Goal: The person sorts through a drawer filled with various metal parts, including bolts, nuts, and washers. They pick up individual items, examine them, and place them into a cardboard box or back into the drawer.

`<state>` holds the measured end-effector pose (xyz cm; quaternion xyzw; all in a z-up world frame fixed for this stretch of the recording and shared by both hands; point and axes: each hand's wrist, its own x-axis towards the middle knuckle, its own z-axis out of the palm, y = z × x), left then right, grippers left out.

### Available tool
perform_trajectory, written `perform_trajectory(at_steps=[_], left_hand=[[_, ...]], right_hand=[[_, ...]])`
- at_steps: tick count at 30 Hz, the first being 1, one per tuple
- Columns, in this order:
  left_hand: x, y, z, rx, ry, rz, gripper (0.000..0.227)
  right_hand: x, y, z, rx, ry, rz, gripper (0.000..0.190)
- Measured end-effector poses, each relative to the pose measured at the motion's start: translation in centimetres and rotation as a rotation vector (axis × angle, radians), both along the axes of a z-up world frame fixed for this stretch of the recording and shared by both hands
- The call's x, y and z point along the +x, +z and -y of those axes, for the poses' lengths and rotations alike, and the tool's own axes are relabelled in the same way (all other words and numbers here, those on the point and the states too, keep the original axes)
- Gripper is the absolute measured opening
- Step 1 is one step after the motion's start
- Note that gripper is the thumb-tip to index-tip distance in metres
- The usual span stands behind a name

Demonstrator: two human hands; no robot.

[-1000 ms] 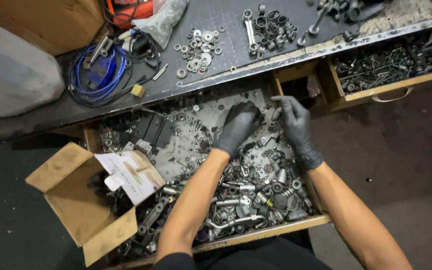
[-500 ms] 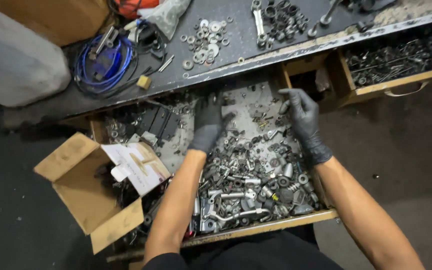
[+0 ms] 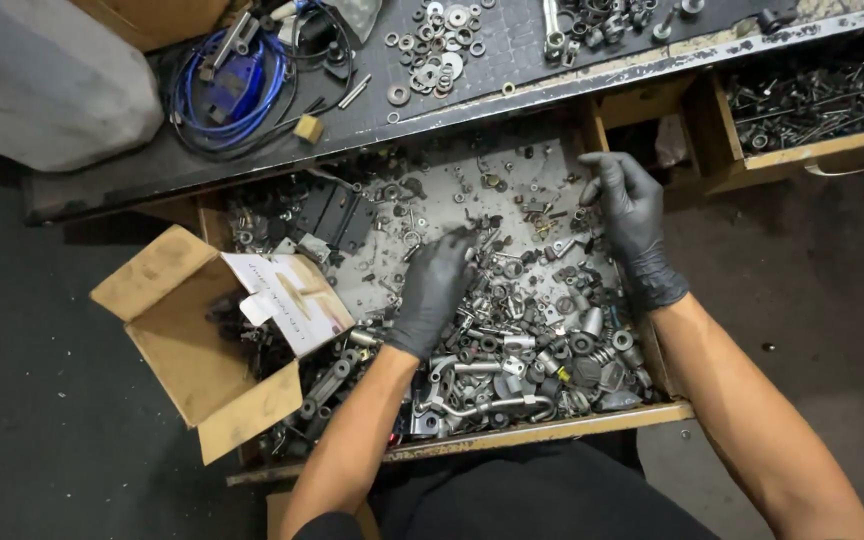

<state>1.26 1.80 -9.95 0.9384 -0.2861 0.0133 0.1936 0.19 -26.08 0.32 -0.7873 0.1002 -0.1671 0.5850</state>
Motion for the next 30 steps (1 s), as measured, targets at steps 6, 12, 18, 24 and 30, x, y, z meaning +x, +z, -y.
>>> perform_trajectory(at_steps=[6,12,18,24,30], left_hand=[[-3.0,2.4,0.3,0.002,-0.022,-0.084,0.025],[5.0,5.8,1.5,0.060,0.224,0.218,0.026],[9.0,2.4,2.7,0.063,0.174,0.155,0.023],[2.5,10.9,3.7,-0.783,0.106,-0.389,0.024],[-3.5,19.0,3.9,-1.262,0.046,-0.754,0.043]], right_hand=[[0.5,-1.1,0.4,0.020,0.004,-0.007,0.033],[1.0,-2.2,1.0,-0.029,0.016,-0.014,0.033],[0.9,-1.2,0.7,-0.002,0.017,-0.009,0.031],[0.9,-0.5,0.0,0.018,0.007,-0.003,0.027],[0.2,-1.1,0.6,0.105,0.134,-0.010,0.019]])
